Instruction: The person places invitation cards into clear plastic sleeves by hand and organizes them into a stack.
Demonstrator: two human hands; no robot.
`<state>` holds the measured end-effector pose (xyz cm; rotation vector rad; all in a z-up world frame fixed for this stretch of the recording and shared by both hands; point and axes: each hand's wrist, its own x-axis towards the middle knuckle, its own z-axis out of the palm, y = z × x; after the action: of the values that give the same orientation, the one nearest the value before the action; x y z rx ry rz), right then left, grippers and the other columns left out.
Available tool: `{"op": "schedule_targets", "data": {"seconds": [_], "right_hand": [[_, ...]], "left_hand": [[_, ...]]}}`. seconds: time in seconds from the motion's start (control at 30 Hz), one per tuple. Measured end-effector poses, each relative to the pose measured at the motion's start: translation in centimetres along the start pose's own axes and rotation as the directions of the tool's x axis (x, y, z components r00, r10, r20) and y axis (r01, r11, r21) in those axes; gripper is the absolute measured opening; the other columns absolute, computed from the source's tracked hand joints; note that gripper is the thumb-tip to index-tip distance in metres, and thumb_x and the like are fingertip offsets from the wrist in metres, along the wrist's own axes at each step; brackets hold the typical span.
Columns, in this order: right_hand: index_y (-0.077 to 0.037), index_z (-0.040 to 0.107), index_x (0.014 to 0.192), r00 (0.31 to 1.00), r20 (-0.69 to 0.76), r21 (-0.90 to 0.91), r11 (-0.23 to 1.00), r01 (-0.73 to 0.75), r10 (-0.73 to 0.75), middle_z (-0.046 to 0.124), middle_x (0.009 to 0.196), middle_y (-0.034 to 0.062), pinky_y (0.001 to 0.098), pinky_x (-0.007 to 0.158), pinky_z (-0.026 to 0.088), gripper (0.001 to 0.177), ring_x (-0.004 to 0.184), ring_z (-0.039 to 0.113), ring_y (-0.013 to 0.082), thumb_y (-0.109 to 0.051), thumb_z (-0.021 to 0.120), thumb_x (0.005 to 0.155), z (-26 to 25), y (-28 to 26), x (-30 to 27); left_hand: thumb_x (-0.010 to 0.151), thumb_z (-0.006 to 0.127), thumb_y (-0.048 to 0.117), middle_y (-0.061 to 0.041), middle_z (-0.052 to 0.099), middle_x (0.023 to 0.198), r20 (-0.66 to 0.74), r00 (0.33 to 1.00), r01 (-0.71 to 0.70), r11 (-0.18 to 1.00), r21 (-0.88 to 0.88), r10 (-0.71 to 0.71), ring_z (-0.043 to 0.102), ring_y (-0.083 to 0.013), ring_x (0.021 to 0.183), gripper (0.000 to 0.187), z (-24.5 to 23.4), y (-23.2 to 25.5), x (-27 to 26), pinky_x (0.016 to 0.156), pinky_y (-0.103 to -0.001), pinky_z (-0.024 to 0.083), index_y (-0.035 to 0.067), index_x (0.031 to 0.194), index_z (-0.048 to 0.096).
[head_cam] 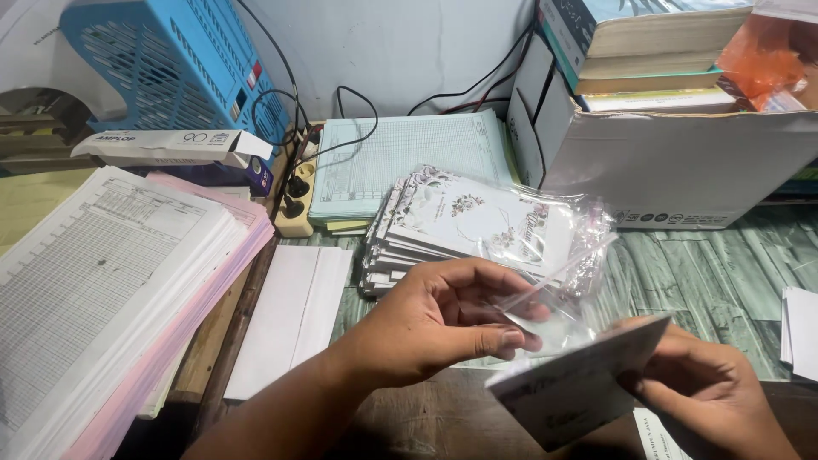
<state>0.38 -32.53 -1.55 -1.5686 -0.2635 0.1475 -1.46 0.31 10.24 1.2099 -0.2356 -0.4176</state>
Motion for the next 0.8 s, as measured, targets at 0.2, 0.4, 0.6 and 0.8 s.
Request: {"op": "schedule_targets", "data": {"seconds": [0.2,0.4,0.6,0.8], "right_hand": [[-0.002,0.091,0.094,0.861,0.473,0.172,0.978,0.121,-0.190,0.046,0.152,0.0333,0.0448,0.069,0.061,0.037,0.070,0.080,0.0276,-0.038,0.084,0.092,2.2,-6.3,0.0],[-0.008,0.092,0.091,0.592,0.805,-0.098,0.993,0.069,0.039,0.053,0.134,0.0138,0.0447,0.081,0.065,0.063,0.091,0.082,0.0277,-0.067,0.070,0.098,1.7,-9.8,2.6],[-0.002,0.076,0.100,0.440,0.898,0.098,0.978,-0.183,-0.008,0.064,0.115,0.0252,0.0471,0.087,0.057,0.007,0.104,0.067,0.0333,-0.006,0.072,0.096,2.3,-10.3,5.9],[0.000,0.066,0.100,0.595,0.793,0.110,0.929,-0.353,0.132,0.068,0.115,0.0174,0.0459,0.088,0.057,0.017,0.106,0.070,0.0315,-0.007,0.078,0.090,1.7,-2.8,8.0]], "left_hand": [[0.097,0.064,-0.005,-0.022,0.073,0.118,0.096,0.993,-0.069,0.997,-0.043,0.073,0.075,-0.0327,0.102,0.029,0.4,1.5,-1.8,0.080,-0.036,0.065,-0.003,0.126,0.063],[0.096,0.069,-0.002,-0.023,0.074,0.113,0.147,0.983,-0.098,0.993,-0.064,0.107,0.075,-0.0303,0.098,0.025,0.6,3.2,-2.3,0.082,-0.038,0.066,-0.004,0.120,0.066],[0.085,0.078,0.003,-0.018,0.076,0.108,-0.007,0.996,-0.086,0.995,0.059,0.087,0.076,-0.0252,0.087,0.032,-0.8,2.2,-0.5,0.073,-0.033,0.064,0.001,0.116,0.069],[0.083,0.079,0.007,-0.010,0.072,0.102,-0.318,0.938,0.169,0.982,0.083,-0.134,0.070,-0.0197,0.091,0.029,-5.1,-3.1,2.9,0.077,-0.031,0.060,0.005,0.111,0.069]]}}
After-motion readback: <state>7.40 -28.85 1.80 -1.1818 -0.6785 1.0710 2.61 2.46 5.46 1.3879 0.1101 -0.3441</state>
